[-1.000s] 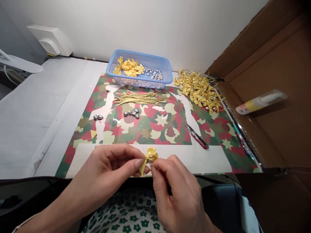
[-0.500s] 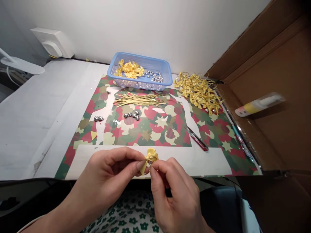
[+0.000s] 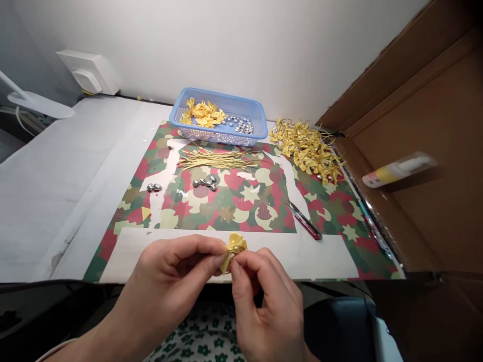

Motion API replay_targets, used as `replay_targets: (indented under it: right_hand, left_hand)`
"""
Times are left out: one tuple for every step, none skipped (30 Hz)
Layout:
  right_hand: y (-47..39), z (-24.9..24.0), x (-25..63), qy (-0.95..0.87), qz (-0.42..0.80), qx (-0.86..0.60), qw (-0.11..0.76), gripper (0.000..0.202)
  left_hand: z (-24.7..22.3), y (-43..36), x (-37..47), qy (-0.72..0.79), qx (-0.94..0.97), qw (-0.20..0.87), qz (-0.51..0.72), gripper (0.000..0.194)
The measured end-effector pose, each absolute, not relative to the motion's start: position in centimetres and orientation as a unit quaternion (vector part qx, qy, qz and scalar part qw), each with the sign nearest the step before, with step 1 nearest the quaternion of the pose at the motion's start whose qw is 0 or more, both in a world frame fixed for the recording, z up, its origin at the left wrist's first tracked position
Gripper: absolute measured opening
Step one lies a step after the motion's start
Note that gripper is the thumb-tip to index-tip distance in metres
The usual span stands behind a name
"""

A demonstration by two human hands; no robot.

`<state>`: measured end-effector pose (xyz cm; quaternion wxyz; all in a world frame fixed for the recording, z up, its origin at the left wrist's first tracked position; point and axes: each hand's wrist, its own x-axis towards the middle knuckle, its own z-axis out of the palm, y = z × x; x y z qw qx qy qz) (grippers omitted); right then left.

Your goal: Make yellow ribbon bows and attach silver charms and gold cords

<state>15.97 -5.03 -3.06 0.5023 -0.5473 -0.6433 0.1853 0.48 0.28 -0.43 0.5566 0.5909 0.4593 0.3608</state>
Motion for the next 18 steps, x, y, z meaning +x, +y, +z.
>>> replay_targets:
  right_hand:
    - [-5.0, -3.1, 15.9, -0.641, 0.187, -0.550, 0.501, 0.016]
    - [-5.0, -3.1, 15.9, -0.639, 0.189, -0.552, 0.501, 0.016]
    - [-5.0, -3.0, 15.9, -0.637, 0.190, -0.553, 0.503, 0.016]
    - [-4.9, -2.9, 15.9, -0.635, 0.191, -0.552, 0.506, 0.016]
    - [-4.9, -2.8, 15.9, -0.632, 0.193, -0.552, 0.508, 0.016]
    - [-4.9, -2.6, 15.9, -0.629, 0.197, -0.554, 0.508, 0.016]
    - [-4.8, -2.5, 16.0, -0.628, 0.202, -0.556, 0.505, 0.016]
    - [-4.8, -2.4, 16.1, -0.627, 0.205, -0.560, 0.501, 0.016]
    - [-4.7, -2.3, 16.2, -0.627, 0.208, -0.562, 0.497, 0.015]
    - [-4.7, -2.2, 16.4, -0.629, 0.210, -0.563, 0.494, 0.015]
    - [-4.6, -2.2, 16.5, -0.633, 0.211, -0.559, 0.492, 0.016]
    - [-4.6, -2.2, 16.7, -0.637, 0.213, -0.553, 0.492, 0.016]
    - [-4.5, -2.2, 16.9, -0.640, 0.217, -0.546, 0.495, 0.017]
    - [-4.5, -2.2, 17.0, -0.642, 0.227, -0.538, 0.496, 0.018]
    - [-4.5, -2.3, 17.2, -0.643, 0.241, -0.531, 0.497, 0.020]
    - [-4.5, -2.3, 17.3, -0.641, 0.256, -0.526, 0.497, 0.021]
    - [-4.6, -2.3, 17.3, -0.638, 0.270, -0.523, 0.497, 0.023]
    - [-4.6, -2.4, 17.4, -0.636, 0.280, -0.522, 0.495, 0.023]
  left_hand:
    - [-0.4, 0.2, 0.6, 0.460, 0.591, 0.550, 0.368, 0.020]
    - [-0.3, 0.1, 0.7, 0.460, 0.594, 0.544, 0.374, 0.021]
    - [-0.3, 0.0, 0.8, 0.459, 0.598, 0.537, 0.380, 0.021]
    - [-0.2, 0.0, 0.8, 0.456, 0.603, 0.529, 0.385, 0.021]
    - [-0.2, -0.1, 0.9, 0.453, 0.610, 0.521, 0.390, 0.021]
    - [-0.2, -0.2, 1.0, 0.449, 0.617, 0.514, 0.392, 0.021]
    - [-0.3, -0.2, 1.0, 0.446, 0.626, 0.507, 0.392, 0.021]
    - [-0.4, -0.2, 1.0, 0.446, 0.632, 0.498, 0.392, 0.021]
    - [-0.4, -0.2, 1.0, 0.447, 0.636, 0.493, 0.390, 0.021]
    - [-0.5, -0.1, 1.0, 0.446, 0.641, 0.491, 0.387, 0.020]
    - [-0.5, -0.1, 0.9, 0.445, 0.640, 0.493, 0.386, 0.020]
    - [-0.5, -0.1, 0.9, 0.443, 0.637, 0.501, 0.384, 0.019]
    - [-0.5, 0.0, 0.8, 0.441, 0.629, 0.514, 0.380, 0.018]
    - [-0.4, 0.0, 0.7, 0.440, 0.619, 0.533, 0.374, 0.017]
    - [-0.4, -0.1, 0.6, 0.440, 0.606, 0.552, 0.367, 0.016]
    - [-0.3, -0.1, 0.6, 0.441, 0.591, 0.570, 0.362, 0.015]
    - [-0.2, -0.1, 0.6, 0.440, 0.578, 0.586, 0.358, 0.015]
    - [-0.1, -0.2, 0.6, 0.438, 0.567, 0.599, 0.358, 0.014]
